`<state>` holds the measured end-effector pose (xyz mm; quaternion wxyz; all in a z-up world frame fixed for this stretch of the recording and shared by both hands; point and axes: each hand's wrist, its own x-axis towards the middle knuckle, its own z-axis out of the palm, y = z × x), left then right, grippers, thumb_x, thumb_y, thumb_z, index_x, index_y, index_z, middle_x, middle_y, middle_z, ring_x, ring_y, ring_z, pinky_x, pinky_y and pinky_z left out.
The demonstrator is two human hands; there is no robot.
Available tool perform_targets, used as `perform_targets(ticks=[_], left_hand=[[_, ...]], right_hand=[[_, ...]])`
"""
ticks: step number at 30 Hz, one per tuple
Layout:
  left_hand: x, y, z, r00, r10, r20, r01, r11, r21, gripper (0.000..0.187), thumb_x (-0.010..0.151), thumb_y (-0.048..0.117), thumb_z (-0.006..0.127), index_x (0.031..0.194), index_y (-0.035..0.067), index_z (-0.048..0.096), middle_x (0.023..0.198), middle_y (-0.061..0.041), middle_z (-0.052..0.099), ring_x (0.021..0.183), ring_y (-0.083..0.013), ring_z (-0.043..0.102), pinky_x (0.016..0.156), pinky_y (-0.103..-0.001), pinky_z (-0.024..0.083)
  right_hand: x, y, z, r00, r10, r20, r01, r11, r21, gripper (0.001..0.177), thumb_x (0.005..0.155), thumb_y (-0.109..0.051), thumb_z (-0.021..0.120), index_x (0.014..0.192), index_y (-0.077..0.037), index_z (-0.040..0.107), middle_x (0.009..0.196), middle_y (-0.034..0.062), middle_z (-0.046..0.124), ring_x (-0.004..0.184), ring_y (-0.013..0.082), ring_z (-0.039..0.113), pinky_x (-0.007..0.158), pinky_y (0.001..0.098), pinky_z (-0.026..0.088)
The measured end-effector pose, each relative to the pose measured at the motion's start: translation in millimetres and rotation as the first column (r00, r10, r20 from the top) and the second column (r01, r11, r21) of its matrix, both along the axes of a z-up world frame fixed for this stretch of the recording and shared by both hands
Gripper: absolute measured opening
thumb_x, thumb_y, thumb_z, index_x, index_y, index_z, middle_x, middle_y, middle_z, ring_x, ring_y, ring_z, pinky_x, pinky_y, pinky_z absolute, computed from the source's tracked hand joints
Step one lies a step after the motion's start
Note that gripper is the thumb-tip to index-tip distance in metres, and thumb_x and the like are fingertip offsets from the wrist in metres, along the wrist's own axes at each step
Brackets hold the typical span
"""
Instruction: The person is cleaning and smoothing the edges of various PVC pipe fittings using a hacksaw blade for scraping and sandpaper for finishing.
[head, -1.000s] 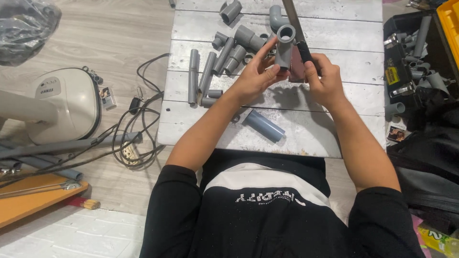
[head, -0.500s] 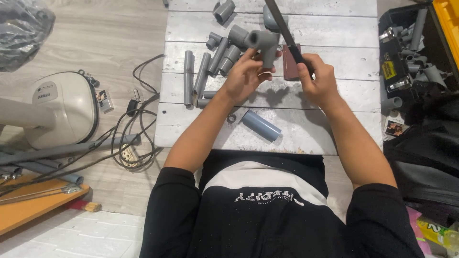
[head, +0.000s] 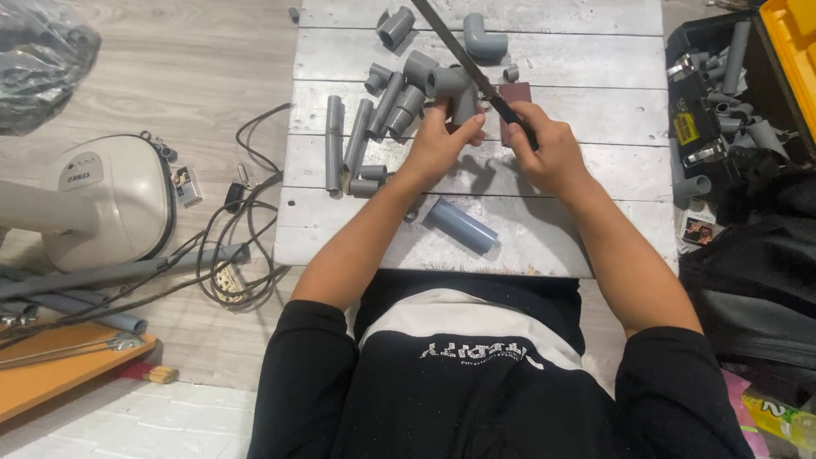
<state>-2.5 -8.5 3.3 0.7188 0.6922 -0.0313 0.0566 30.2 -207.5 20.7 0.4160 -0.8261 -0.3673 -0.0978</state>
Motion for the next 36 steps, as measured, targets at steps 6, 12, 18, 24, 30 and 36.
perform_targets(ticks=[6,12,18,24,30,36], left_hand=[[15,6,-23,0.994,0.112,0.003,-0.112,0.993,0.023,0.031,0.094,0.033,0.066,0.106,0.006,0.056,0.085,-0.006,0.071,0.070,-0.0156,0.075,0.071,-0.028,0.063],[4,12,12,0.986,0.160,-0.036,-0.162,0.985,-0.066,0.033,0.087,0.018,0.066,0.105,-0.008,0.058,0.081,-0.012,0.067,0.067,-0.0144,0.069,0.060,-0.024,0.060],[-4,1,6,0.983,0.092,0.159,-0.154,0.883,0.442,0.038,0.084,0.018,0.068,0.118,0.004,0.060,0.095,-0.013,0.075,0.073,-0.0208,0.073,0.064,-0.031,0.059],[-3,-1,-11,0.970,-0.036,0.240,-0.129,0.764,0.632,0.074,0.088,0.017,0.074,0.150,0.012,0.034,0.089,-0.007,0.068,0.068,-0.0142,0.061,0.063,-0.029,0.051],[-4,-2,9,0.950,0.091,0.300,-0.213,0.891,0.402,0.036,0.089,0.023,0.068,0.111,0.005,0.046,0.085,-0.011,0.072,0.067,-0.0176,0.072,0.056,-0.029,0.058],[-5,0,6,0.876,0.207,0.436,-0.327,0.919,0.220,0.039,0.090,0.015,0.073,0.122,0.019,0.051,0.089,-0.002,0.068,0.072,-0.0107,0.068,0.064,-0.025,0.058]], right_hand=[[-1,0,-3,1.000,0.021,0.006,-0.020,1.000,-0.022,0.021,0.103,-0.019,0.054,0.118,-0.008,0.063,0.065,0.0140,0.061,0.048,0.0271,0.057,0.047,0.0332,0.041],[-11,-1,22,0.998,0.025,-0.052,-0.026,0.999,-0.028,0.029,0.093,0.001,0.058,0.122,0.003,0.065,0.077,0.0092,0.068,0.055,0.0183,0.053,0.051,0.0294,0.040],[-4,-6,9,1.000,-0.005,0.018,0.005,1.000,0.003,0.031,0.094,0.004,0.056,0.125,0.005,0.063,0.078,0.0138,0.066,0.056,0.0210,0.053,0.052,0.0322,0.040],[3,-14,3,0.997,-0.039,0.066,0.039,0.999,-0.002,0.029,0.097,0.002,0.057,0.125,0.008,0.062,0.075,0.0145,0.065,0.055,0.0211,0.052,0.051,0.0319,0.040],[6,-17,4,0.996,-0.039,0.086,0.036,0.999,0.030,0.030,0.097,0.005,0.057,0.126,0.011,0.061,0.078,0.0161,0.065,0.058,0.0206,0.053,0.053,0.0316,0.041],[4,-17,3,0.995,-0.028,0.093,0.025,0.999,0.032,0.028,0.098,0.007,0.059,0.126,0.011,0.063,0.073,0.0129,0.062,0.057,0.0194,0.050,0.053,0.0307,0.040]])
